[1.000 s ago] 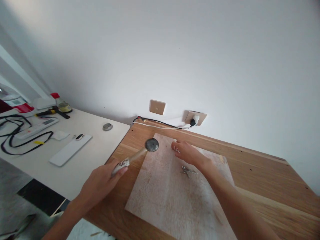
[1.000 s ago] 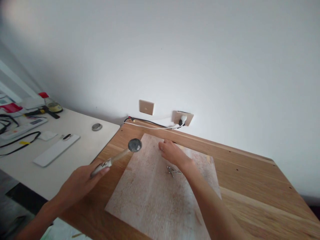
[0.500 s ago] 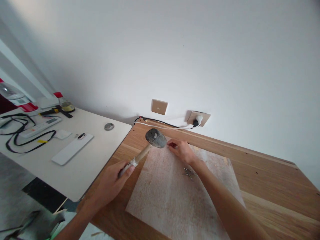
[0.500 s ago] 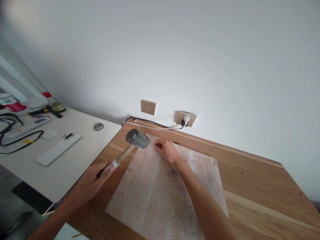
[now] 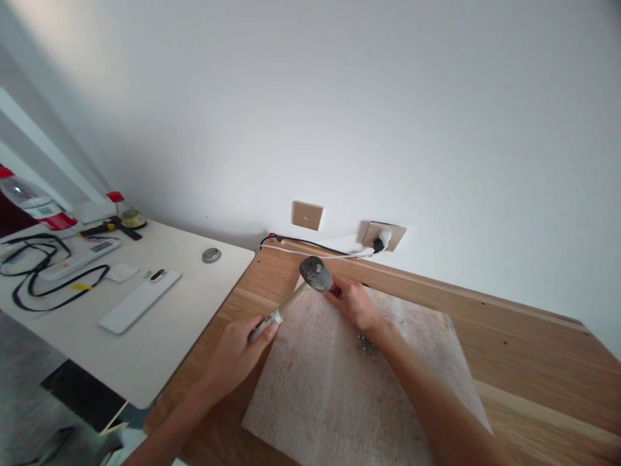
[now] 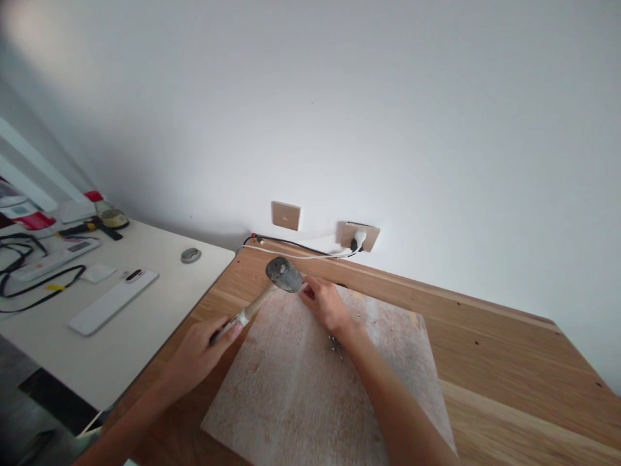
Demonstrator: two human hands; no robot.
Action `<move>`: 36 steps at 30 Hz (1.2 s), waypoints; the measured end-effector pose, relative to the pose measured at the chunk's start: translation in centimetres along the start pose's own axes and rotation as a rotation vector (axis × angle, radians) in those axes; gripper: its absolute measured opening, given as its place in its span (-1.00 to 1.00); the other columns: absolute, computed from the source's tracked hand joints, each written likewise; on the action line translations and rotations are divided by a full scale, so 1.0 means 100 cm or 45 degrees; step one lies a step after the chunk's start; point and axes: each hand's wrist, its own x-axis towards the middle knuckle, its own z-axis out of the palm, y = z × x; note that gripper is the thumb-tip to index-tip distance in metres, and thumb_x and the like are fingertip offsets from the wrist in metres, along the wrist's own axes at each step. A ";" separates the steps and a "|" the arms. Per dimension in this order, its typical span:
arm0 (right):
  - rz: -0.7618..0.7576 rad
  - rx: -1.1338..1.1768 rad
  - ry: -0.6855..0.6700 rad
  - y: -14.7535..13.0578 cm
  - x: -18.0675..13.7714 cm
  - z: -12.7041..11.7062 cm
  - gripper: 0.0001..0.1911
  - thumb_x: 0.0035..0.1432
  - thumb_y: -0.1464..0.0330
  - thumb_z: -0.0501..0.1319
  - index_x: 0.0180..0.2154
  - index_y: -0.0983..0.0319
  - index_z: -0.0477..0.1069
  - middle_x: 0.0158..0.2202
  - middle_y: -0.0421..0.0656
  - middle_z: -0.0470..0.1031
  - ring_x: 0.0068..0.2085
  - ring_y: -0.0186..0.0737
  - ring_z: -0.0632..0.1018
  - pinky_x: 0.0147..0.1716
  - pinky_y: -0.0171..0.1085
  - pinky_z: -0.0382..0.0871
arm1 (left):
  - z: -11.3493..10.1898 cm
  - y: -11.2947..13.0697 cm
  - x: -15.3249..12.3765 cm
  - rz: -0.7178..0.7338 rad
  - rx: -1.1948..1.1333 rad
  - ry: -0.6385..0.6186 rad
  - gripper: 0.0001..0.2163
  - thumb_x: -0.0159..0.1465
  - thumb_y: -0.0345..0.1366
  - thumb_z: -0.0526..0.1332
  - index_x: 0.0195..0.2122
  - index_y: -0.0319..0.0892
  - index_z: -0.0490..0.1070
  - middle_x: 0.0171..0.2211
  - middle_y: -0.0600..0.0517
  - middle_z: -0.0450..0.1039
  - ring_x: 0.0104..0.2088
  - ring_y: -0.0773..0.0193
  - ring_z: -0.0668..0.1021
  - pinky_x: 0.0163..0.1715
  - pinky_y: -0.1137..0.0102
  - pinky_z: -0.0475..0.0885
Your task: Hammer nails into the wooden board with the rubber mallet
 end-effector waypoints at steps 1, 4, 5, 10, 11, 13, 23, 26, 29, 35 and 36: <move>0.008 -0.005 0.007 0.000 0.000 0.000 -0.94 0.27 0.44 0.24 -0.23 0.17 0.46 -0.32 -0.13 0.60 -0.32 -0.18 0.56 -0.24 -0.25 0.43 | 0.002 0.001 0.003 0.017 -0.004 -0.003 -0.54 0.44 0.08 0.06 -0.46 -0.15 0.41 -0.50 0.05 0.50 -0.44 0.21 0.53 -0.39 0.38 0.27; 0.045 -0.013 0.028 0.000 -0.001 0.000 -0.94 0.25 0.42 0.28 -0.23 0.16 0.44 -0.30 -0.13 0.60 -0.30 -0.17 0.57 -0.24 -0.25 0.42 | 0.006 0.005 0.012 0.064 -0.012 -0.018 -0.54 0.44 0.07 0.07 -0.45 -0.15 0.42 -0.50 0.05 0.50 -0.43 0.20 0.54 -0.37 0.38 0.28; 0.059 -0.012 0.035 0.001 -0.002 0.000 -0.89 0.24 0.42 0.30 -0.18 0.16 0.44 -0.29 -0.13 0.60 -0.30 -0.17 0.58 -0.24 -0.26 0.42 | 0.007 0.006 0.014 0.077 -0.015 -0.030 -0.54 0.44 0.07 0.08 -0.46 -0.15 0.42 -0.50 0.05 0.50 -0.43 0.20 0.54 -0.37 0.38 0.28; 0.094 0.007 0.068 0.012 -0.009 -0.007 -0.42 0.18 0.38 0.39 0.21 0.14 0.32 -0.18 -0.14 0.62 -0.26 -0.20 0.60 -0.20 -0.24 0.47 | 0.011 0.004 0.019 0.090 0.036 -0.082 -0.55 0.47 0.06 0.06 -0.39 -0.15 0.47 -0.44 0.01 0.57 -0.40 0.17 0.57 -0.34 0.35 0.31; 0.094 0.010 0.077 0.015 -0.012 -0.010 -0.38 0.17 0.38 0.39 0.23 0.14 0.30 -0.13 -0.12 0.62 -0.25 -0.21 0.61 -0.18 -0.22 0.49 | 0.011 0.003 0.018 0.085 0.057 -0.096 -0.55 0.48 0.05 0.06 -0.37 -0.15 0.49 -0.42 0.00 0.59 -0.37 0.15 0.58 -0.32 0.35 0.32; 0.092 0.013 0.090 0.020 -0.017 -0.018 -0.42 0.16 0.40 0.37 0.20 0.16 0.34 -0.07 -0.07 0.61 -0.24 -0.21 0.61 -0.17 -0.18 0.51 | 0.011 0.002 0.018 0.072 0.102 -0.126 -0.56 0.49 0.05 0.06 -0.33 -0.16 0.51 -0.38 -0.04 0.61 -0.34 0.12 0.60 -0.29 0.33 0.33; 0.090 -0.035 -0.281 0.007 -0.063 -0.068 -0.71 0.03 0.61 0.24 -0.25 0.21 0.60 -0.38 -0.16 0.64 -0.38 -0.24 0.60 -0.34 -0.32 0.43 | 0.009 0.007 0.014 0.079 0.148 -0.094 -0.58 0.49 0.04 0.07 -0.33 -0.14 0.49 -0.39 -0.03 0.61 -0.35 0.11 0.61 -0.28 0.34 0.35; 0.170 -0.143 -0.483 -0.005 -0.072 -0.072 -0.70 -0.02 0.63 0.22 -0.30 0.20 0.59 -0.36 -0.16 0.65 -0.35 -0.21 0.61 -0.37 -0.34 0.36 | 0.009 0.009 0.014 0.077 0.129 -0.032 -0.57 0.48 0.04 0.06 -0.37 -0.13 0.47 -0.44 0.01 0.58 -0.39 0.15 0.59 -0.31 0.36 0.35; 0.208 -0.214 -0.504 -0.013 -0.075 -0.071 -0.71 -0.06 0.62 0.24 -0.33 0.19 0.56 -0.37 -0.18 0.64 -0.36 -0.20 0.58 -0.42 -0.33 0.28 | 0.008 0.010 0.014 0.065 0.122 -0.014 -0.57 0.46 0.04 0.08 -0.39 -0.14 0.48 -0.46 0.01 0.57 -0.40 0.16 0.59 -0.34 0.37 0.34; 0.166 -0.169 -0.408 -0.008 -0.067 -0.067 -0.68 -0.10 0.67 0.22 -0.34 0.20 0.56 -0.45 -0.21 0.59 -0.43 -0.24 0.54 -0.44 -0.34 0.27 | 0.003 0.009 0.010 0.023 0.095 0.012 -0.55 0.43 0.08 0.09 -0.46 -0.13 0.44 -0.48 0.01 0.58 -0.43 0.17 0.56 -0.36 0.37 0.33; 0.153 -0.151 -0.381 -0.006 -0.064 -0.066 -0.67 -0.10 0.67 0.22 -0.33 0.20 0.57 -0.44 -0.21 0.59 -0.44 -0.26 0.54 -0.44 -0.34 0.29 | 0.003 0.008 0.010 0.013 0.094 0.016 -0.54 0.42 0.09 0.09 -0.46 -0.13 0.43 -0.48 0.01 0.58 -0.44 0.17 0.56 -0.36 0.37 0.33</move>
